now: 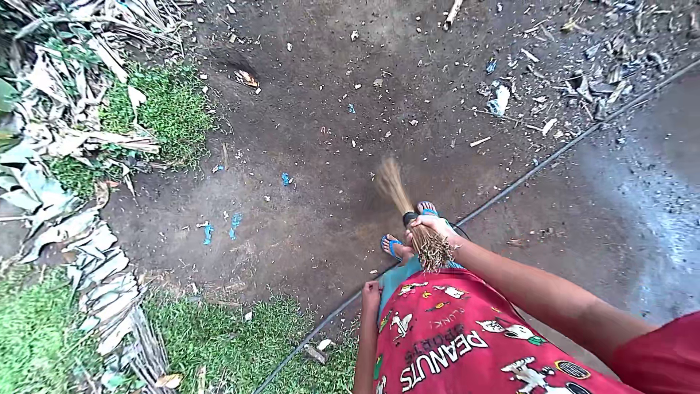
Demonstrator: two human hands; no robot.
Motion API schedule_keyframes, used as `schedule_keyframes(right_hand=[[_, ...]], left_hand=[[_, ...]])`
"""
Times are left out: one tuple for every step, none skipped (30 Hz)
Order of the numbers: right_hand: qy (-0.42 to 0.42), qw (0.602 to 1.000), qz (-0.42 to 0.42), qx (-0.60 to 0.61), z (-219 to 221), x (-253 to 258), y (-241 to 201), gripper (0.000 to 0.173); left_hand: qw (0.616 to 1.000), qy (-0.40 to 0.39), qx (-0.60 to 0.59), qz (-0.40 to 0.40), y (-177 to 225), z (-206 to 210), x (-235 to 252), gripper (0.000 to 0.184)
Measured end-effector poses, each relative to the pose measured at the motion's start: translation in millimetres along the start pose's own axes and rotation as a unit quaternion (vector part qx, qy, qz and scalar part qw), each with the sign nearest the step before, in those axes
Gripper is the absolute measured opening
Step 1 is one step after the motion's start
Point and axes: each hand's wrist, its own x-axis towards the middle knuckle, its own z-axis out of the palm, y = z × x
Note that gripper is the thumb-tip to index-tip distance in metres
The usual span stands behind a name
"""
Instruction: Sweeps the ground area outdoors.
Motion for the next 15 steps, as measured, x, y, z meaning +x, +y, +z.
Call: schedule_keyframes(right_hand=[[-0.033, 0.999, 0.029, 0.016, 7, 8, 8, 0.033], [-0.064, 0.996, 0.059, 0.028, 12, 19, 17, 0.033], [-0.085, 0.992, 0.085, 0.028, 20, 29, 25, 0.033], [-0.1, 0.989, 0.109, 0.024, 27, 38, 32, 0.032], [-0.108, 0.985, 0.133, 0.012, 35, 46, 34, 0.032], [-0.109, 0.982, 0.157, -0.007, 42, 52, 30, 0.031], [-0.106, 0.977, 0.18, -0.035, 45, 58, 21, 0.03], [-0.108, 0.972, 0.201, -0.06, 44, 65, 5, 0.03], [-0.11, 0.967, 0.218, -0.075, 40, 71, -12, 0.029], [-0.099, 0.965, 0.229, -0.083, 35, 74, -28, 0.028], [-0.086, 0.966, 0.226, -0.089, 30, 75, -49, 0.026], [-0.059, 0.972, 0.203, -0.101, 23, 73, -75, 0.024], [-0.025, 0.978, 0.168, -0.121, 15, 66, -104, 0.023], [0.012, 0.982, 0.129, -0.136, 4, 55, -136, 0.022], [0.052, 0.984, 0.085, -0.146, -11, 42, -169, 0.02]], left_hand=[[1.0, 0.003, 0.001, -0.013, -1, 1, 0, 0.034], [1.0, 0.008, 0.0, -0.028, 1, 1, -2, 0.034], [0.999, 0.016, -0.003, -0.04, 4, 1, -6, 0.035], [0.998, 0.024, -0.012, -0.051, 8, 0, -9, 0.035], [0.997, 0.033, -0.021, -0.063, 14, 0, -10, 0.036], [0.996, 0.048, -0.026, -0.07, 19, 1, -11, 0.036], [0.994, 0.061, -0.035, -0.078, 26, 3, -11, 0.036], [0.993, 0.07, -0.046, -0.084, 35, 8, -8, 0.036], [0.991, 0.08, -0.054, -0.093, 45, 14, -6, 0.037], [0.989, 0.082, -0.057, -0.105, 59, 19, -8, 0.038], [0.989, 0.079, -0.049, -0.112, 77, 26, -8, 0.038], [0.991, 0.071, -0.035, -0.108, 99, 33, -5, 0.038], [0.994, 0.058, -0.017, -0.09, 118, 41, 1, 0.037], [0.997, 0.044, 0.002, -0.059, 135, 49, 8, 0.036], [0.999, 0.029, 0.015, -0.027, 152, 57, 16, 0.035]])
